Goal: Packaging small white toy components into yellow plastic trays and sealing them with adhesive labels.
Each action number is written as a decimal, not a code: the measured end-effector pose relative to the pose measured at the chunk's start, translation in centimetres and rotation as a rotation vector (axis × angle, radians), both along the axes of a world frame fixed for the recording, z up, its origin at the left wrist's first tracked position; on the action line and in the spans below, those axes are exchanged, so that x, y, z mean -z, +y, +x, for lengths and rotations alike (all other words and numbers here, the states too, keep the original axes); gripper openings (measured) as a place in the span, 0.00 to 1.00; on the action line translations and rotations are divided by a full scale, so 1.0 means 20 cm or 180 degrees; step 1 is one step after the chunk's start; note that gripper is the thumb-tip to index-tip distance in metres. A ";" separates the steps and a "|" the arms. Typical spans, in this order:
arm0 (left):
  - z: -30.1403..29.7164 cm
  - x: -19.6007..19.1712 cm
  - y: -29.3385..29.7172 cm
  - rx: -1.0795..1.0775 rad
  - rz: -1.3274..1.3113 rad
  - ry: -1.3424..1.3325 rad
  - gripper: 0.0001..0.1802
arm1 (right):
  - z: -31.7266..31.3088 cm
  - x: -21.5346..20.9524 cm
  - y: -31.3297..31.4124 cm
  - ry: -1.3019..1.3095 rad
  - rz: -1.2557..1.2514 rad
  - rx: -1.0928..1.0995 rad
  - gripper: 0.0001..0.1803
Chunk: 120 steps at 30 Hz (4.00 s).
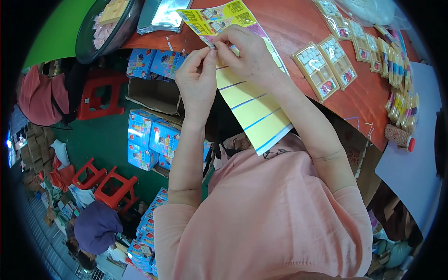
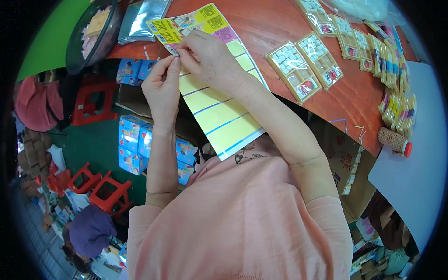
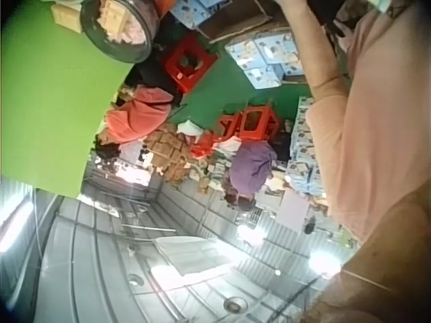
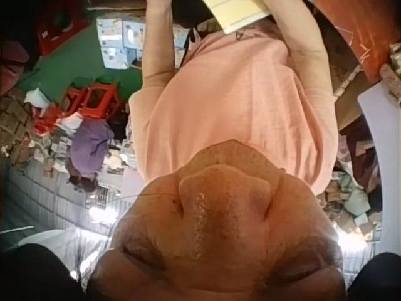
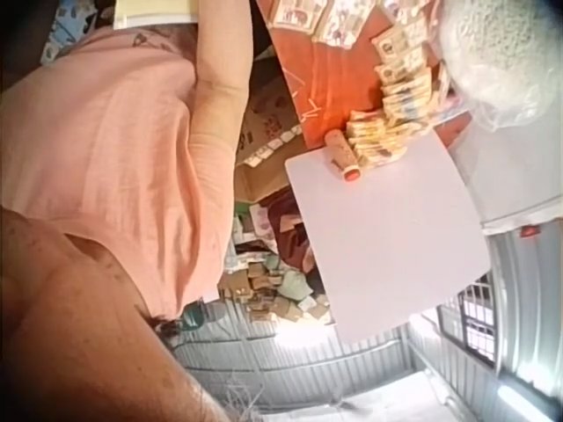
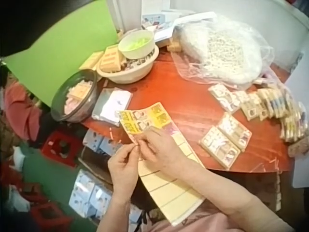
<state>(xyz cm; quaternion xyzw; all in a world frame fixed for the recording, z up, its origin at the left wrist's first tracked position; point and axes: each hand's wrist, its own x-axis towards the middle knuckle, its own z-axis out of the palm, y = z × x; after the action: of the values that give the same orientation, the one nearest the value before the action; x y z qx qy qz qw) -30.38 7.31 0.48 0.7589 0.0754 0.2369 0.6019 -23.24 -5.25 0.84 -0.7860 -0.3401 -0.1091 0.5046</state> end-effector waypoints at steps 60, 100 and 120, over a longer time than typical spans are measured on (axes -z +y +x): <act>0.74 -0.26 -0.17 0.0260 0.4179 -0.1148 0.10 | -0.09 -0.48 -1.24 -0.0959 0.2308 0.2628 0.10; -0.03 -0.22 -0.86 0.1243 -0.2082 0.0363 0.08 | -0.44 -0.22 -1.19 -0.0745 -0.0309 0.2216 0.21; -0.14 0.01 -0.84 0.0668 -0.2549 0.1936 0.15 | -0.36 0.05 -1.24 0.1336 0.0243 0.1746 0.10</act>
<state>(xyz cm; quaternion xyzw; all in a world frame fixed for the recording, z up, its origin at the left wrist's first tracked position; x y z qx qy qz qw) -33.21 -9.56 0.28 0.5069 0.2554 -0.1036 0.8167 -30.36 -30.02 -0.10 -0.8340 -0.0007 -0.0893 0.5445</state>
